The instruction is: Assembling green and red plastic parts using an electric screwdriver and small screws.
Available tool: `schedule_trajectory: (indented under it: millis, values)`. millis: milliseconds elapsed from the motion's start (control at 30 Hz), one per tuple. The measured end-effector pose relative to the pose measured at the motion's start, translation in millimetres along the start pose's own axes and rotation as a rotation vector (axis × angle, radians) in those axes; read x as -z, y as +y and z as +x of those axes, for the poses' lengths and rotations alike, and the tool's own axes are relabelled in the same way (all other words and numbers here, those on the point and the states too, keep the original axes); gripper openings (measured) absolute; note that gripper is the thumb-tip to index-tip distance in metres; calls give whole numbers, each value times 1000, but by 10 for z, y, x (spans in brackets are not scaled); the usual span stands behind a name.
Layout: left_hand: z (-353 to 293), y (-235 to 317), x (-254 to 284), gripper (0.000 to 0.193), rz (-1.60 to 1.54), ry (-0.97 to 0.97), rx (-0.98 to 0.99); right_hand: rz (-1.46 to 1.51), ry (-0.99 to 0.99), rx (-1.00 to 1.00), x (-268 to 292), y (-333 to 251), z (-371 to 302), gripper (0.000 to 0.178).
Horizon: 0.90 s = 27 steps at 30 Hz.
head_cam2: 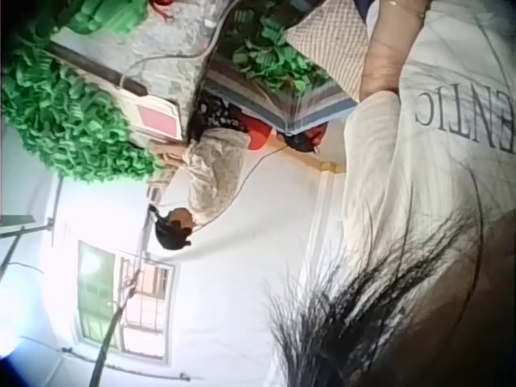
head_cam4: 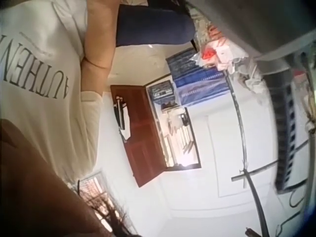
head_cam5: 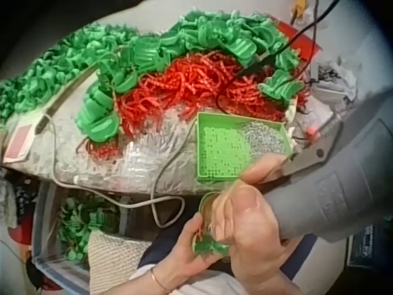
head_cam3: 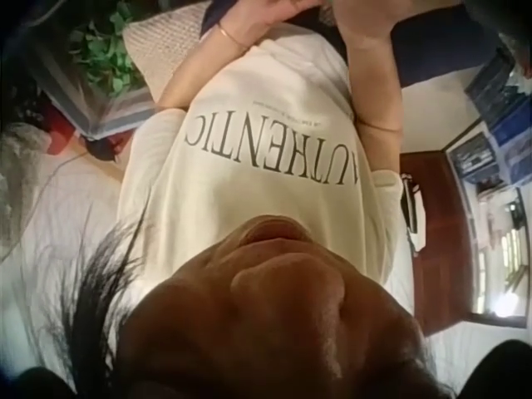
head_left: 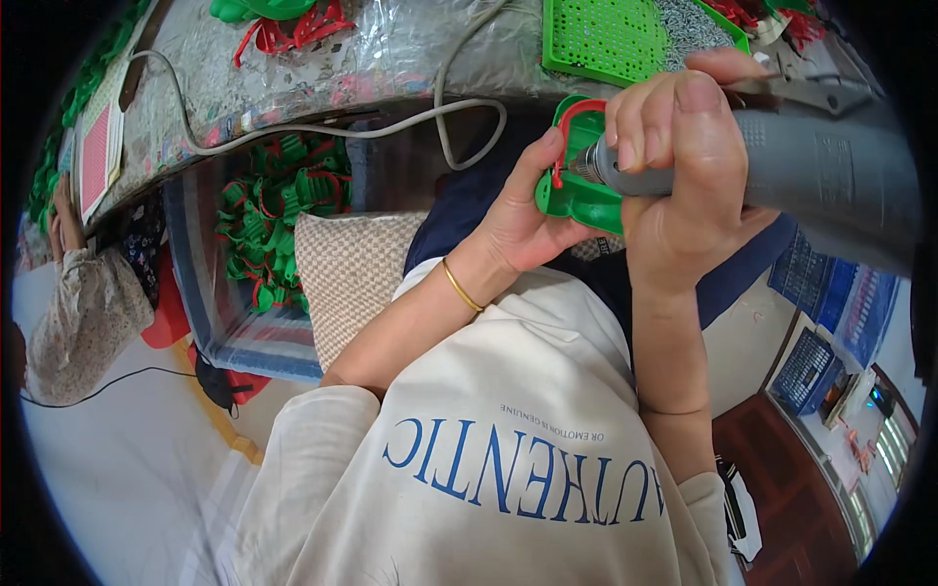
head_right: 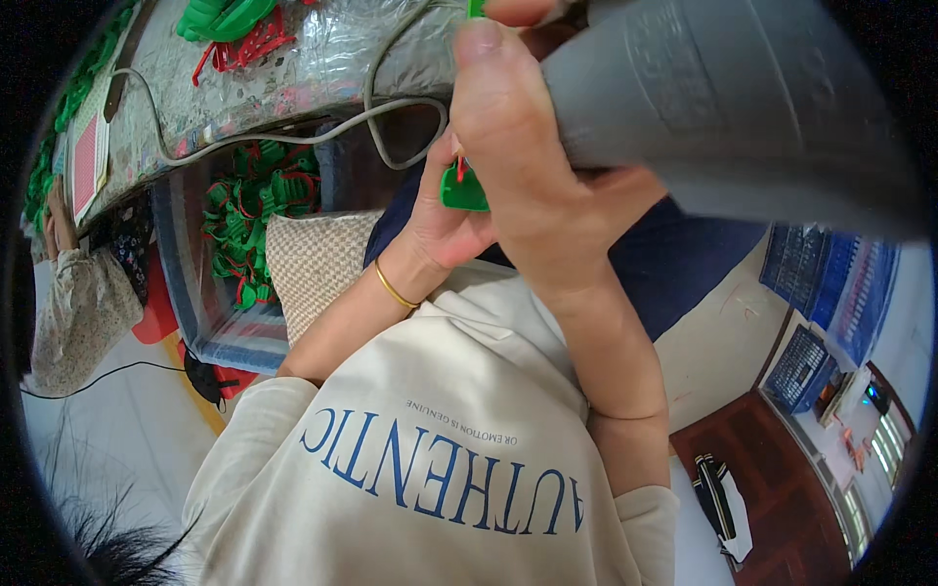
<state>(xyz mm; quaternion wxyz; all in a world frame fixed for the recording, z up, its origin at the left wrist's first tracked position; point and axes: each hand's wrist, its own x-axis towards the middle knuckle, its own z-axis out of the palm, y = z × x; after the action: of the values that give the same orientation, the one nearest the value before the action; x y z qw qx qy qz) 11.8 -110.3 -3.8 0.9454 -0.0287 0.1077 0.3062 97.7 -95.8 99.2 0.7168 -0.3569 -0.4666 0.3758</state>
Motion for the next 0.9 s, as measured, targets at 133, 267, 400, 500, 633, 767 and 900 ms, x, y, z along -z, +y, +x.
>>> schedule_trajectory:
  millis: [133, 267, 400, 500, 633, 767, 900]
  values:
    - [-26, 1, 32, 59, 127, 30, -77, -65, 100, 38, -53, 11, -56, 22]
    - [-74, 86, -30, 60, 342, 44, -230, -42, 43, 45, -78, -18, 9, 22]
    - [-121, 236, -97, 67, 454, -32, -295, 253, -97, -58, 153, -153, 256, 24]
    - [-534, 477, 107, 71, 373, 93, -198, 83, -154, -75, 253, -467, 534, 31]
    - [-1548, 1062, 816, 69, 76, 297, -341, 64, -73, -67, 467, -710, 946, 26]
    - [-2178, 1513, 1374, 73, -86, 503, -603, -150, -111, -125, 800, -882, 1193, 29]
    - [-2139, 1606, 1262, 65, 666, 1196, -693, -337, 25, -71, 906, -892, 1281, 34]
